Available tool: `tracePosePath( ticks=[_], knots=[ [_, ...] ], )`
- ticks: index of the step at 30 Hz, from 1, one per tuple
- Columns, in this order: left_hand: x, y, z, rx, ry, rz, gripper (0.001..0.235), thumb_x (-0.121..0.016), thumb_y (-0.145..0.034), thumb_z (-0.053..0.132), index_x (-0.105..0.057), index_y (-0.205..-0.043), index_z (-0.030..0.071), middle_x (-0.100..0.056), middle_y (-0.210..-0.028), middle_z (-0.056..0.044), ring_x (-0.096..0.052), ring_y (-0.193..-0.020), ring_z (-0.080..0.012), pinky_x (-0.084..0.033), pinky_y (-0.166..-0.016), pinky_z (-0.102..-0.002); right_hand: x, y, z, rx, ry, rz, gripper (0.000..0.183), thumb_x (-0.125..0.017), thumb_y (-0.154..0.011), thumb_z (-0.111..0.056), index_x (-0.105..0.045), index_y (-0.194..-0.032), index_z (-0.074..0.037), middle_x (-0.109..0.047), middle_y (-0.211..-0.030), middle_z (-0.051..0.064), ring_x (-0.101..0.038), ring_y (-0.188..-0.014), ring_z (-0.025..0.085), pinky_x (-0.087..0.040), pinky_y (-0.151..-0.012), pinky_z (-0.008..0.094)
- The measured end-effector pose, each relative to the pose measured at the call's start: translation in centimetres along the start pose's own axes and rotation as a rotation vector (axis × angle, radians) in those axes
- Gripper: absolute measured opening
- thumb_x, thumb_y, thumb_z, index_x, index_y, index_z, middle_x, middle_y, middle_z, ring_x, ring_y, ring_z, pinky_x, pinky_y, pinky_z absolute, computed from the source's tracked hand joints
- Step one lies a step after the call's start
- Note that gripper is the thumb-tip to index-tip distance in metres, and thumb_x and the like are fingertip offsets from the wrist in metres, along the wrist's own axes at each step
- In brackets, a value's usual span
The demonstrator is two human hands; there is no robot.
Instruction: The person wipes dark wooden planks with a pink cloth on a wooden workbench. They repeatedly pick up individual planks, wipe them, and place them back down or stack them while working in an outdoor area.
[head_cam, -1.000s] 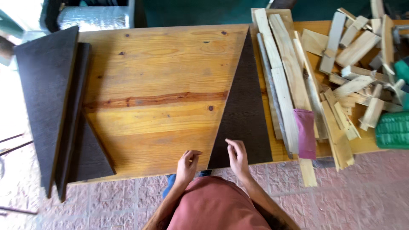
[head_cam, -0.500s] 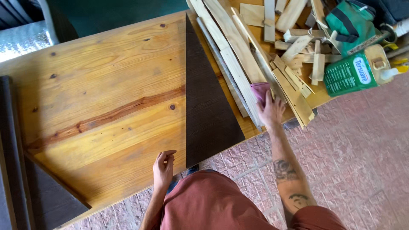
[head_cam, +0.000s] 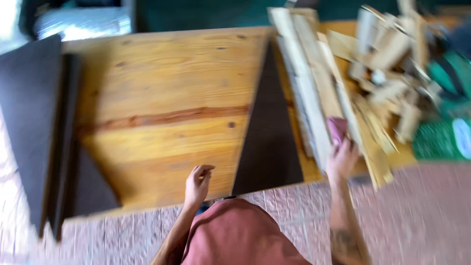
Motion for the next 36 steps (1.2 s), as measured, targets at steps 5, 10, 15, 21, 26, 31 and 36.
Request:
tracePosePath(
  ticks=[5,10,15,21,26,31,36],
  knots=[
    [3.8,-0.4,0.4,-0.037,0.043,0.085,0.021,-0.062,-0.093,0.008,-0.078,-0.105,0.013,-0.068,-0.093,-0.014,-0.074,-0.087,-0.0334,-0.063,-0.074,-0.042,-1.1,4.8,-10.2,0.006,-0.492,-0.153,0.032,-0.057,-0.108,-0.019,-0.056,-0.125,0.008,-0.055,-0.11,0.032,-0.058,-0.105,0.054,-0.047,-0.094,0.053],
    [10.6,-1.3,-2.3,-0.047,0.054,0.251,0.019,-0.063,-0.093,0.009,-0.078,-0.103,0.015,-0.066,-0.09,-0.012,-0.072,-0.083,-0.0263,-0.062,-0.07,-0.037,-0.8,10.3,-24.1,0.175,-0.77,-0.2,0.03,-0.059,-0.102,-0.008,-0.053,-0.12,0.015,-0.053,-0.104,0.04,-0.054,-0.101,0.06,-0.046,-0.093,0.057],
    [22.5,-2.2,-4.4,-0.09,-0.001,0.441,0.02,-0.064,-0.09,0.004,-0.077,-0.103,0.01,-0.063,-0.088,-0.017,-0.07,-0.081,-0.0333,-0.061,-0.066,-0.041,-0.5,12.4,-36.5,0.241,-0.839,-0.417,0.022,-0.058,-0.104,-0.023,-0.063,-0.116,-0.006,-0.059,-0.098,0.01,-0.064,-0.092,0.032,-0.052,-0.085,0.037],
    [39.8,-2.2,-5.9,-0.148,-0.472,0.68,0.025,-0.07,-0.084,0.015,-0.072,-0.108,0.022,-0.065,-0.096,-0.007,-0.064,-0.093,-0.0355,-0.053,-0.081,-0.05,-3.1,14.9,-48.9,0.17,-1.026,-0.647,0.031,-0.049,-0.108,-0.024,-0.056,-0.128,-0.001,-0.055,-0.109,0.018,-0.06,-0.108,0.038,-0.047,-0.094,0.046],
    [49.4,-2.4,-3.9,0.202,-0.661,0.67,0.093,-0.079,-0.08,0.038,-0.039,-0.153,-0.002,-0.047,-0.141,-0.031,-0.046,-0.13,-0.049,-0.039,-0.107,-0.056,1.2,15.2,-63.1,0.169,-1.141,-0.714,0.032,-0.05,-0.108,-0.021,-0.055,-0.13,0.001,-0.056,-0.109,0.02,-0.059,-0.108,0.035,-0.045,-0.097,0.045],
    [53.0,-4.9,-9.7,0.205,-0.641,0.569,0.12,-0.086,-0.067,0.052,-0.028,-0.157,-0.003,-0.05,-0.139,-0.026,-0.05,-0.131,-0.0431,-0.046,-0.105,-0.052,12.2,12.4,-77.7,0.371,-1.197,-0.711,0.038,-0.048,-0.107,-0.017,-0.05,-0.139,0.002,-0.052,-0.115,0.026,-0.056,-0.108,0.044,-0.044,-0.097,0.051],
    [53.7,-4.7,-11.8,0.106,-0.608,0.595,0.116,-0.088,-0.067,0.05,-0.034,-0.155,-0.003,-0.058,-0.13,-0.023,-0.055,-0.123,-0.0408,-0.048,-0.101,-0.05,5.1,15.7,-82.6,0.566,-1.067,-0.725,0.048,-0.054,-0.104,-0.016,-0.05,-0.152,-0.011,-0.054,-0.119,0.018,-0.058,-0.112,0.038,-0.047,-0.097,0.045]
  ],
)
Point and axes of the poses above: each hand's wrist, its own y-axis away from the middle knuckle, its own x-axis out of the back of the hand, z = x × y, the point moved 5 cm from there along -y, towards the middle knuckle
